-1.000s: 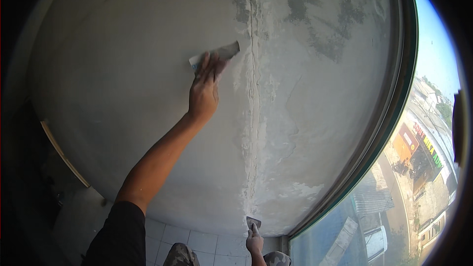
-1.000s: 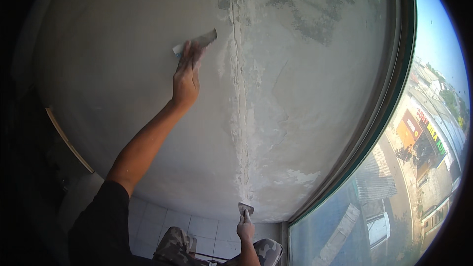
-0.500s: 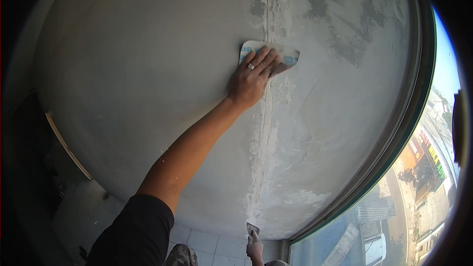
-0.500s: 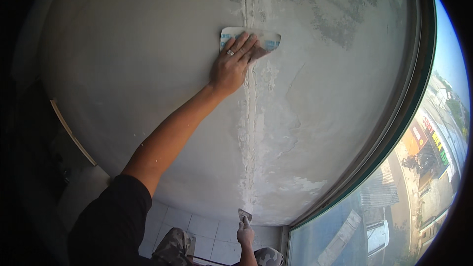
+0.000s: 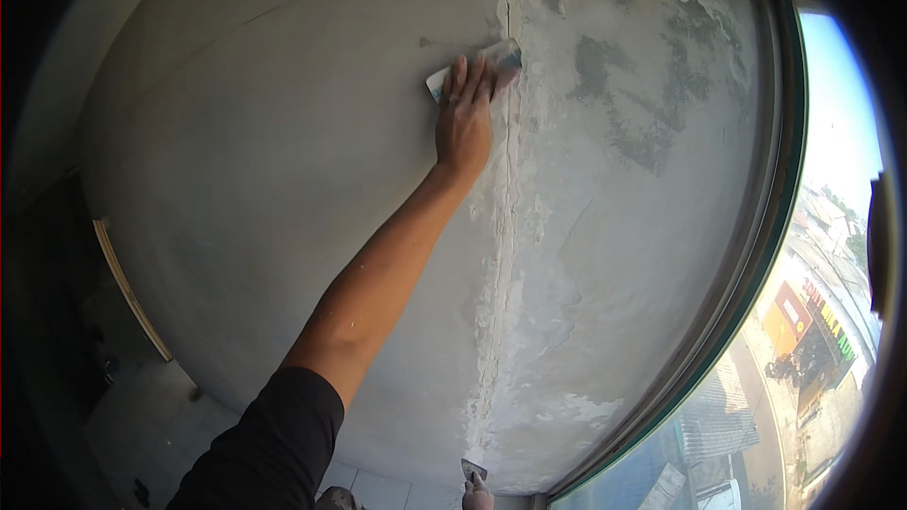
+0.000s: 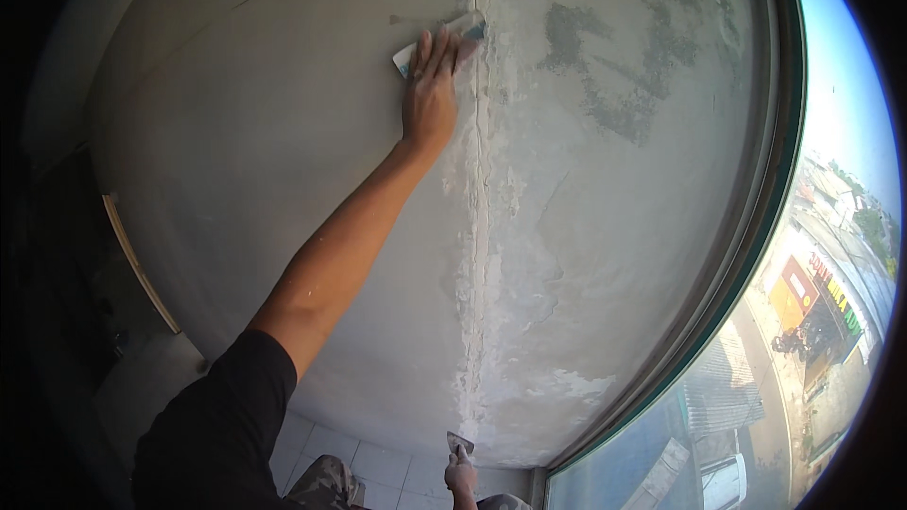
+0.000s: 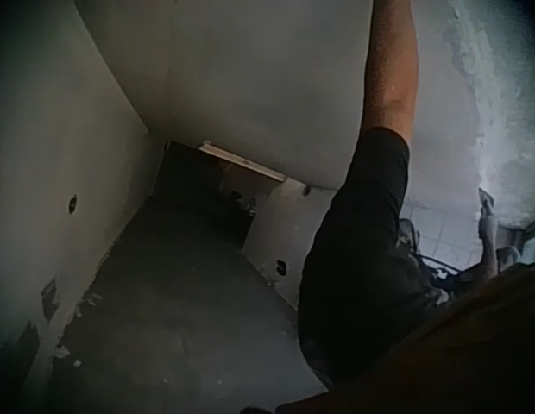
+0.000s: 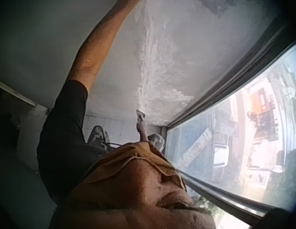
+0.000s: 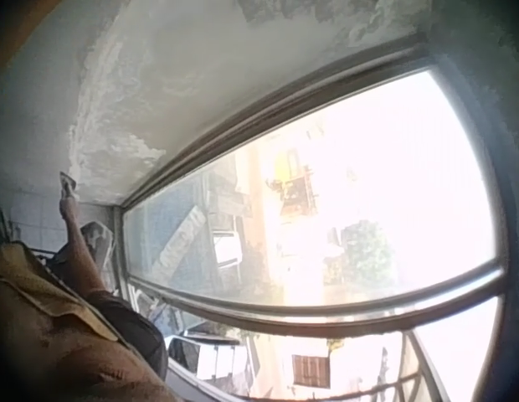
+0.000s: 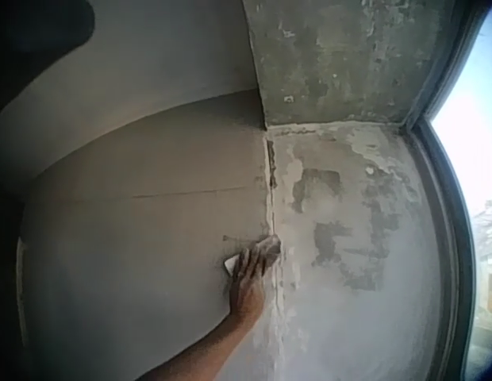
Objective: The recorder is sanding a wall around a window and then using a scraper tool on the wall.
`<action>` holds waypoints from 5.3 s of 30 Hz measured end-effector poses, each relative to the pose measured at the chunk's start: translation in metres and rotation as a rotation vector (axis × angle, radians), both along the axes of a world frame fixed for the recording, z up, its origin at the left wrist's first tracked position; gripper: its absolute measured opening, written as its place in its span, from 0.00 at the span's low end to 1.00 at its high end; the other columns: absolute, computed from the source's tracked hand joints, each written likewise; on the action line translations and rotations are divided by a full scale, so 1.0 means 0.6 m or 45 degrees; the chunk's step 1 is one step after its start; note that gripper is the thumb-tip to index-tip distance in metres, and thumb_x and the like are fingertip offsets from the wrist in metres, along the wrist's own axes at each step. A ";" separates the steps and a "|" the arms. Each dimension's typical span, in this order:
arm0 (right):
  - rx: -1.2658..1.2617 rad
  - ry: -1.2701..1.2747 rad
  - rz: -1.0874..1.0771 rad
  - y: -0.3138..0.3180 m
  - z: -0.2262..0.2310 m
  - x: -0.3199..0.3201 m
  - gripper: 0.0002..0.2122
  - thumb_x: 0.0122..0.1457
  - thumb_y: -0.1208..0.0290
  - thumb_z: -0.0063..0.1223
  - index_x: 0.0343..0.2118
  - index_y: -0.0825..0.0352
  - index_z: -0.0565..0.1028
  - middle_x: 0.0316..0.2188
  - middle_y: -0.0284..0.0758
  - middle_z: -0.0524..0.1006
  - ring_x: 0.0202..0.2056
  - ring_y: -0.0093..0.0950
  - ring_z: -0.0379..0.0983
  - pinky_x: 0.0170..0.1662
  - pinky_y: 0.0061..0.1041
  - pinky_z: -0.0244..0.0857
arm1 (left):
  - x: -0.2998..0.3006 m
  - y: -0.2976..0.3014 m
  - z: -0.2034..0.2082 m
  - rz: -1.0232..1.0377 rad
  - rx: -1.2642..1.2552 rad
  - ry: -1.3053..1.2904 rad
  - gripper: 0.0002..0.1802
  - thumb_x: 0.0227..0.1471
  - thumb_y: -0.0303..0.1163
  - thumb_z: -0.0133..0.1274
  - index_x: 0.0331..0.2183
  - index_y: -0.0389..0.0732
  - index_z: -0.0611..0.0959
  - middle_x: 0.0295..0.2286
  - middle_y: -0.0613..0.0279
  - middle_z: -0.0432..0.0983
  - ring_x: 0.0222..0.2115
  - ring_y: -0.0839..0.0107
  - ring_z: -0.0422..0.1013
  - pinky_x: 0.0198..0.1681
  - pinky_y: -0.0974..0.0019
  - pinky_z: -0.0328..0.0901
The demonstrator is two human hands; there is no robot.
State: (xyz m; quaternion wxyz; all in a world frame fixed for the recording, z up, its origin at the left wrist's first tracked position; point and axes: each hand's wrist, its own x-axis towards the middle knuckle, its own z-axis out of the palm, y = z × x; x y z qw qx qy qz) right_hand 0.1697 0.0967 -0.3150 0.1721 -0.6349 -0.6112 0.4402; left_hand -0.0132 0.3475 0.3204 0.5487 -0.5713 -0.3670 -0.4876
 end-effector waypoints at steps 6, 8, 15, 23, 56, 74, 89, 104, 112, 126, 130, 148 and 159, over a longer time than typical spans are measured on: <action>0.008 0.117 0.040 0.012 0.016 -0.031 0.22 0.66 0.55 0.43 0.63 0.49 0.67 0.33 0.47 0.82 0.28 0.40 0.81 0.37 0.38 0.74 | -0.013 0.058 0.200 0.038 0.081 0.209 0.22 0.62 0.29 0.45 0.56 0.34 0.75 0.61 0.54 0.66 0.65 0.54 0.54 0.68 0.53 0.49; -0.014 0.127 0.005 0.012 0.022 -0.014 0.22 0.66 0.55 0.43 0.63 0.49 0.67 0.33 0.47 0.82 0.26 0.40 0.81 0.36 0.37 0.74 | 0.015 0.060 0.124 -0.058 -0.006 0.234 0.22 0.63 0.33 0.45 0.56 0.36 0.76 0.60 0.56 0.68 0.65 0.58 0.56 0.68 0.54 0.49; -0.008 0.127 -0.050 -0.001 0.031 0.009 0.23 0.65 0.59 0.46 0.62 0.54 0.68 0.30 0.47 0.82 0.21 0.36 0.79 0.27 0.35 0.74 | -0.004 -0.055 -0.413 0.011 -0.787 0.375 0.26 0.56 0.27 0.46 0.57 0.37 0.75 0.61 0.61 0.66 0.65 0.64 0.56 0.68 0.56 0.48; 0.311 0.376 -0.237 -0.014 0.071 0.010 0.24 0.66 0.66 0.41 0.66 0.55 0.64 0.27 0.46 0.79 0.19 0.28 0.73 0.27 0.32 0.68 | -0.057 -0.290 -0.820 -0.395 -1.874 -1.395 0.20 0.63 0.38 0.48 0.50 0.35 0.79 0.44 0.45 0.79 0.46 0.54 0.75 0.51 0.57 0.67; 0.246 1.023 -0.020 0.130 0.338 -0.034 0.21 0.68 0.53 0.47 0.39 0.71 0.78 0.34 0.33 0.80 0.36 0.24 0.75 0.41 0.30 0.70 | 0.002 -0.357 -0.728 -1.668 -1.794 -2.223 0.25 0.65 0.46 0.48 0.50 0.34 0.75 0.44 0.56 0.76 0.42 0.63 0.76 0.45 0.60 0.72; 2.644 -0.247 -0.311 0.490 1.281 -0.060 0.21 0.61 0.77 0.46 0.57 0.59 0.73 0.59 0.37 0.71 0.62 0.36 0.66 0.64 0.35 0.60 | -0.135 -0.381 -0.693 -1.243 -1.726 -2.274 0.23 0.68 0.43 0.39 0.41 0.31 0.76 0.26 0.50 0.79 0.16 0.72 0.71 0.20 0.67 0.67; 2.566 -0.168 -0.563 0.506 1.194 -0.014 0.19 0.63 0.79 0.41 0.56 0.63 0.74 0.60 0.37 0.71 0.64 0.37 0.63 0.65 0.34 0.59 | -0.153 -0.389 -0.447 -0.925 -1.554 -1.482 0.15 0.68 0.35 0.37 0.39 0.32 0.71 0.18 0.64 0.68 0.14 0.76 0.67 0.17 0.67 0.63; 2.532 -0.389 -0.346 0.495 1.029 0.011 0.22 0.61 0.85 0.41 0.57 0.63 0.73 0.62 0.34 0.68 0.66 0.32 0.58 0.68 0.36 0.56 | -0.058 -0.131 0.114 -0.459 -1.366 -0.679 0.22 0.63 0.41 0.51 0.29 0.29 0.78 0.20 0.54 0.77 0.17 0.70 0.75 0.18 0.67 0.68; 2.506 -0.283 -0.264 0.497 1.029 0.015 0.26 0.58 0.88 0.43 0.59 0.60 0.72 0.63 0.32 0.67 0.66 0.31 0.57 0.69 0.37 0.56 | 0.023 -0.108 0.146 -0.583 -1.365 -0.923 0.22 0.62 0.41 0.53 0.31 0.27 0.80 0.21 0.51 0.78 0.16 0.67 0.74 0.20 0.64 0.69; 2.457 -0.306 -0.232 0.500 1.021 0.029 0.28 0.56 0.89 0.44 0.60 0.60 0.70 0.64 0.32 0.65 0.67 0.33 0.56 0.69 0.38 0.55 | 0.053 -0.097 0.077 -1.150 -1.239 -1.298 0.21 0.64 0.38 0.50 0.40 0.24 0.76 0.29 0.46 0.77 0.18 0.61 0.77 0.20 0.60 0.72; 2.568 -0.281 -0.212 0.506 1.030 0.017 0.28 0.56 0.89 0.44 0.60 0.61 0.70 0.64 0.33 0.66 0.67 0.33 0.57 0.68 0.38 0.56 | 0.042 -0.084 0.076 -1.250 -1.112 -1.366 0.20 0.64 0.37 0.50 0.40 0.23 0.74 0.31 0.45 0.76 0.19 0.59 0.78 0.18 0.61 0.71; 2.524 -0.337 -0.177 0.498 1.020 0.024 0.27 0.58 0.88 0.43 0.62 0.62 0.68 0.66 0.35 0.63 0.68 0.35 0.54 0.69 0.39 0.55 | 0.055 -0.090 0.110 -1.161 -1.029 -1.370 0.18 0.64 0.38 0.51 0.33 0.30 0.76 0.23 0.52 0.76 0.16 0.67 0.75 0.17 0.64 0.69; 2.354 0.024 -0.645 0.523 1.157 0.023 0.20 0.64 0.74 0.43 0.59 0.65 0.71 0.64 0.40 0.65 0.67 0.39 0.57 0.65 0.38 0.56 | -0.026 -0.112 -0.305 -0.891 -1.353 -1.405 0.21 0.62 0.40 0.53 0.27 0.30 0.78 0.16 0.57 0.74 0.14 0.69 0.76 0.17 0.66 0.68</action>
